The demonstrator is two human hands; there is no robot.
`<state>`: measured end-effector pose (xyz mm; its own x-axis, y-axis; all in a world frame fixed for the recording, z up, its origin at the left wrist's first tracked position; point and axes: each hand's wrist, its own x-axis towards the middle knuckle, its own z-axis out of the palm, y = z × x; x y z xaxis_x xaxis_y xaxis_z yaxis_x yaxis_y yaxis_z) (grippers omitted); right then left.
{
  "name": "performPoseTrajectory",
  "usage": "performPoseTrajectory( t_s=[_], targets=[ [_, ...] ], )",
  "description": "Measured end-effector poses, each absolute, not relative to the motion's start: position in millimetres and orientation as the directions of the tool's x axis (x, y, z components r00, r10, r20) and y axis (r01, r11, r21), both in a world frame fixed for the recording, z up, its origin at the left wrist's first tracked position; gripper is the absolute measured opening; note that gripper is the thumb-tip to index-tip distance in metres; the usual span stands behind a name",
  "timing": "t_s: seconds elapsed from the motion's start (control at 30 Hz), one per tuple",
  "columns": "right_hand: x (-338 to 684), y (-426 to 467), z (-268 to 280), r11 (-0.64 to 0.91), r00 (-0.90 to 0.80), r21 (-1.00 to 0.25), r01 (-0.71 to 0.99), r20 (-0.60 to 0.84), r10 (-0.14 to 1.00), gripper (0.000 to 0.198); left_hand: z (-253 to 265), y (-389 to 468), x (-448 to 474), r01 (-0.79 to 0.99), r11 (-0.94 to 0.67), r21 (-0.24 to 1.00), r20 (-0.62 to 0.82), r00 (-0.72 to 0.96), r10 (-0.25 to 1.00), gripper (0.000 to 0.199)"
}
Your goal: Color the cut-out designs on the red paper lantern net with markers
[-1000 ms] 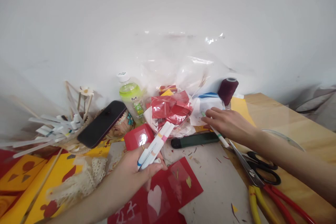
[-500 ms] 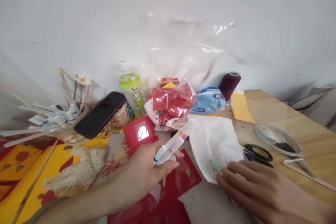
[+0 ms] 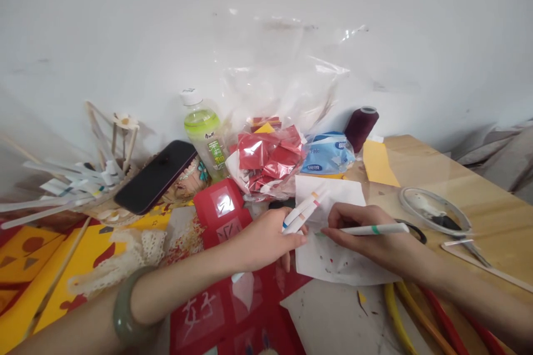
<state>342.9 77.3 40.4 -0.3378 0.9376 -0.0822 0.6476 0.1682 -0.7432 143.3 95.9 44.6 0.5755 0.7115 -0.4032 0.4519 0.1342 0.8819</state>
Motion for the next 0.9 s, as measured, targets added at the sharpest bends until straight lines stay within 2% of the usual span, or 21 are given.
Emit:
performPoseTrajectory(
  t_s=[0.2,0.5,0.7,0.9],
  targets=[
    [349,77,34,0.143,-0.345,-0.740,0.657,-0.127,0.930,0.021,41,98,143,0.497,0.149,0.855,-0.449,0.564,0.693,0.019],
    [346,76,54,0.175,-0.461,-0.736,0.654,-0.203,0.864,0.006,38,99,141,0.488,0.174,0.855,-0.463,0.571,0.677,0.021],
    [345,76,53,0.151,-0.388,-0.694,0.704,-0.198,0.900,0.010,33,97,140,0.443,0.154,0.883,-0.416,0.587,0.695,0.016],
    [343,78,53,0.142,-0.369,-0.686,0.714,-0.195,0.909,0.011,38,95,140,0.463,0.166,0.870,-0.445,0.595,0.670,0.016]
  ],
)
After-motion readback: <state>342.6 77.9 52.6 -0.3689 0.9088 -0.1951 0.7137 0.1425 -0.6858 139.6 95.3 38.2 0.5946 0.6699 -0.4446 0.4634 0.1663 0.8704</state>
